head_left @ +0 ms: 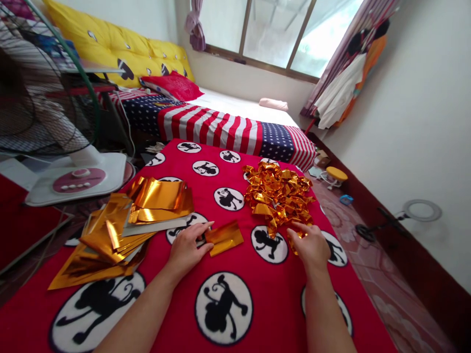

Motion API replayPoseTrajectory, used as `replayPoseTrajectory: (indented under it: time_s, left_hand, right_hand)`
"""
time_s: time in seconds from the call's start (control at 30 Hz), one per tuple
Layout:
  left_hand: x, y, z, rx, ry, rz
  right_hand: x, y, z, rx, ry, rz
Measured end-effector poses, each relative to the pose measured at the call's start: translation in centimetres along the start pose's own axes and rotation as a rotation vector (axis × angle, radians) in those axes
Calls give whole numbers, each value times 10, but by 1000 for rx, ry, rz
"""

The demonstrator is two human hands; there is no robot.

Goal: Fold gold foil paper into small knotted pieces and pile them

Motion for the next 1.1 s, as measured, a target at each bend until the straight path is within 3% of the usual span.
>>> replayPoseTrajectory:
  time_s: [0.1,0.23,0.37,0.47,0.53,0.67,0.73,0.9,1.1]
  left_hand:
    - [-1,0,0,12,-2,12]
    - [-2,0,0,23,-11,12]
    - [-2,0,1,22,-6,9]
    - [-2,0,1,26,-5,12]
    - [-2,0,1,31,-10,10]
    - [-1,0,0,32,-21,12]
    - [0,0,0,29,-22,18]
    - [-1,0,0,33,-21,23]
    - [-3,-1,1,18,-27,23]
  right_hand:
    - [-4,-5,-1,-126,32,19]
    - [1,-11,-7,-120,11,121]
    - [4,-15,-4,-209,9,0]
    - [9,-16,1,-270,21,-12]
    - [13,-17,1,-206,-20,43]
    - [22,-20,-1,157,-330,125]
    - [25,-21,2,269,-547,155]
    - [26,-29,15,334,-924,345]
    - [16,-55,17,286,-1222,477]
Point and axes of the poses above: each hand's wrist, its own y-axis away from the middle knuckle, its own z-axis out of the palm, x = y × z, the point moved 4 cm from there along -y, towards the middle knuckle, and after that the axes turned 15 degrees about -z, right-handed, at the moved point
